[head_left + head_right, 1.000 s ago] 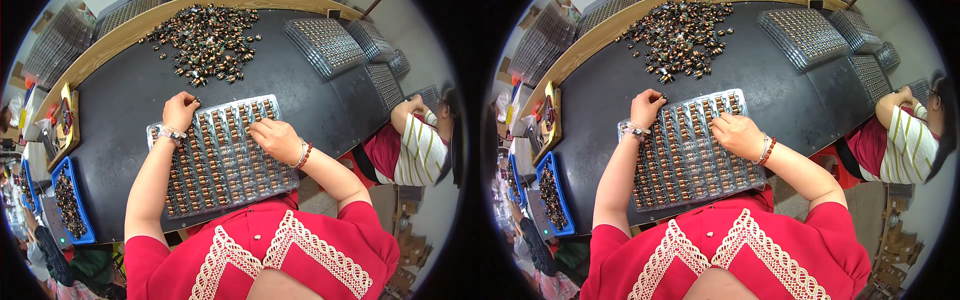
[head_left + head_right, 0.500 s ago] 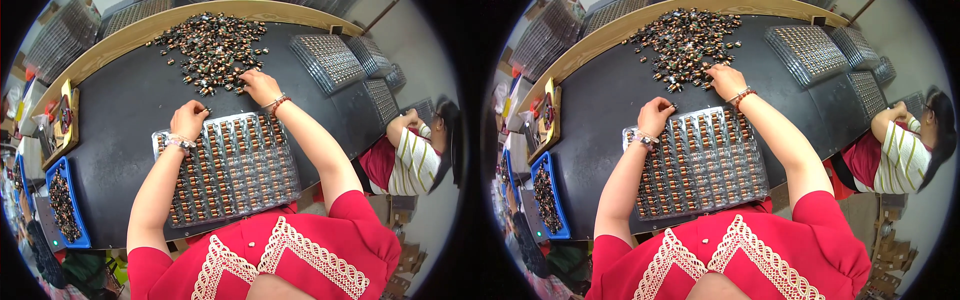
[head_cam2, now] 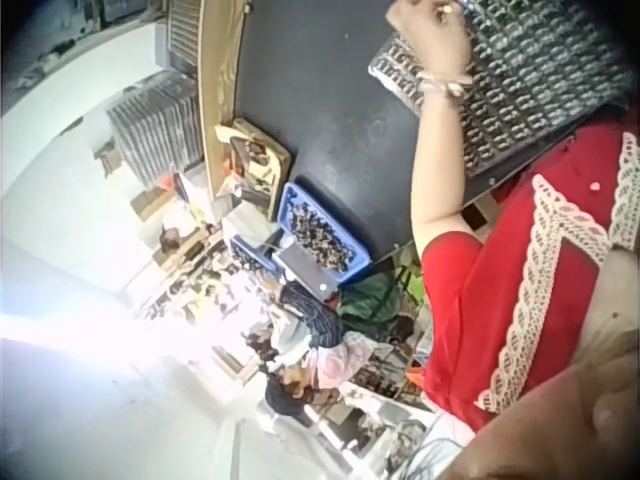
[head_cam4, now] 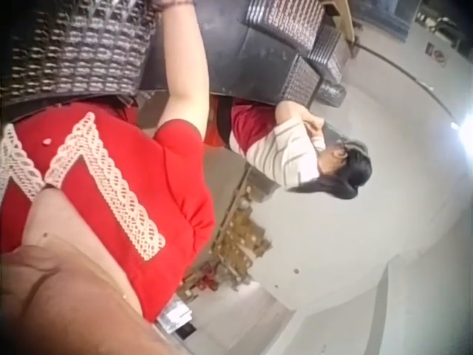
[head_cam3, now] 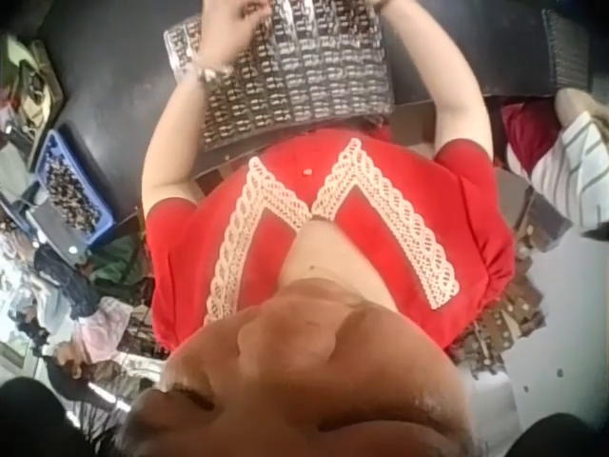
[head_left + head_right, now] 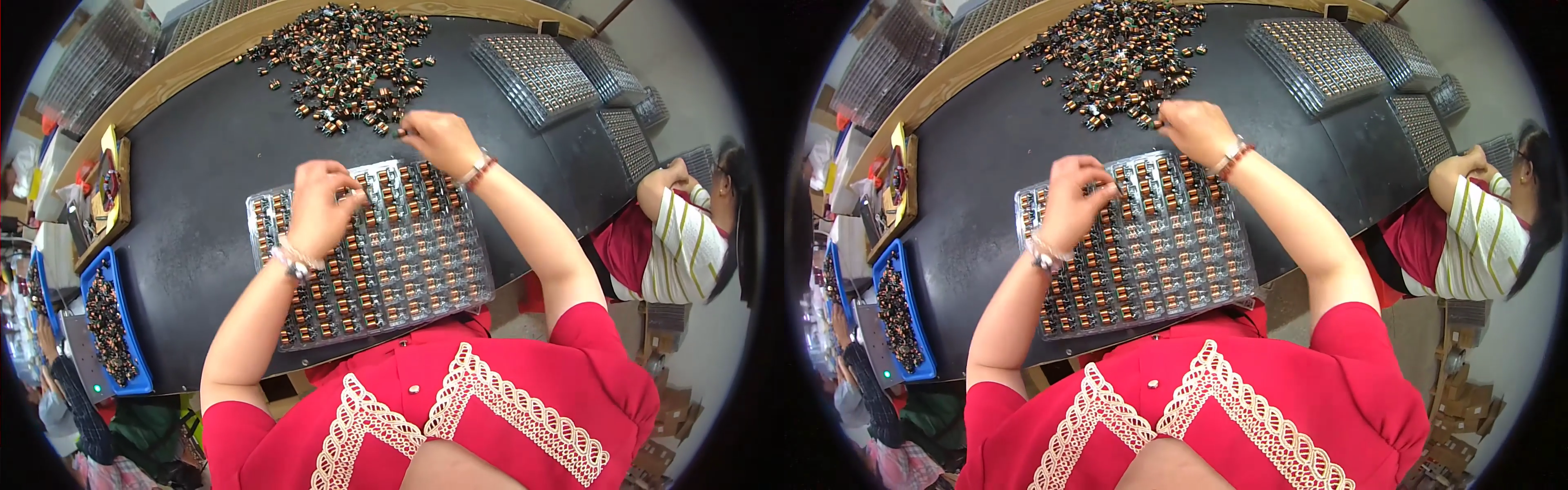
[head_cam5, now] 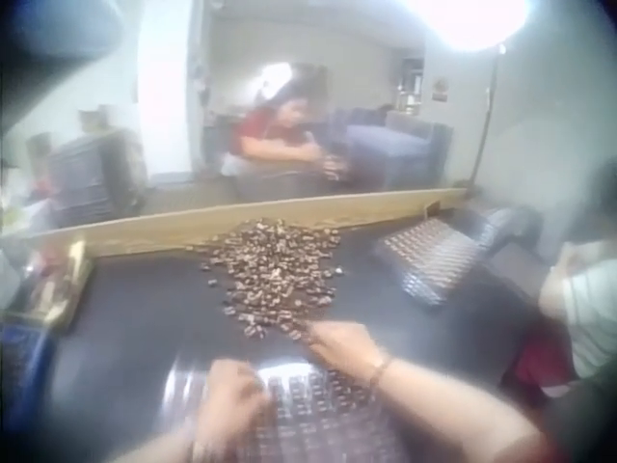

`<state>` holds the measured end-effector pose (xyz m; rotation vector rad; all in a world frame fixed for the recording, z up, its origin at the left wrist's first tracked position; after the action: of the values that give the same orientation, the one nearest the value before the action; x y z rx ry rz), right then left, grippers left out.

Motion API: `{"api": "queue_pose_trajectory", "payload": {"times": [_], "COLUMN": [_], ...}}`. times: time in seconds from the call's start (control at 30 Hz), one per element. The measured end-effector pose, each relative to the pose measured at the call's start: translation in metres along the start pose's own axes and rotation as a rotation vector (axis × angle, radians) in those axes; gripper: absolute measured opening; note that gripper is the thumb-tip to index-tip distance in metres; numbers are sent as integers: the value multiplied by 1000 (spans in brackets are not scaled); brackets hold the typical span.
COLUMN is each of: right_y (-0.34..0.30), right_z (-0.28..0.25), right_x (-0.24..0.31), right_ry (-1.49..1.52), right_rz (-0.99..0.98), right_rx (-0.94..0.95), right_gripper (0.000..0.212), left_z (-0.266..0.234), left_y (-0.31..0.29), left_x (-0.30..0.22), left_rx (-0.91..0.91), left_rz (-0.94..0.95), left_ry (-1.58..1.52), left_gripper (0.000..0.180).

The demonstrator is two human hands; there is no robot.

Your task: The person sorts small electronic components by hand, placing them into a grid tray.

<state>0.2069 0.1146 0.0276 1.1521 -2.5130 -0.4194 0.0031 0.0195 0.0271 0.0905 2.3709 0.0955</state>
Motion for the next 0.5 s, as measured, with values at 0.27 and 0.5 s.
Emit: {"api": "queue_pose_trajectory", "payload": {"times": [0.27, 0.5], "right_y": [-70, -83], "right_z": [-23, -31], "right_x": [46, 47], "right_ry": [-103, -23], "right_rz": [-251, -252], "right_rx": [-11, 1], "right_gripper": [18, 15], "left_z": [15, 18], "left_y": [-35, -33], "left_x": [-28, -30], "left_rx": [137, 72], "left_rz": [49, 43], "left_ry": [307, 355], "left_gripper": [10, 7]}}
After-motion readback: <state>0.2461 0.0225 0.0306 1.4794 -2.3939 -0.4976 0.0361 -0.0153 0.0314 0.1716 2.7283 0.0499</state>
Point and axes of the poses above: each hand's wrist, its own y-axis towards the middle knuckle, its own z-axis out of the palm, x = y × z, the point moved 3 cm from there along y, towards the middle knuckle, and after that the axes turned 11 degrees about -z, right-handed, at the moved point
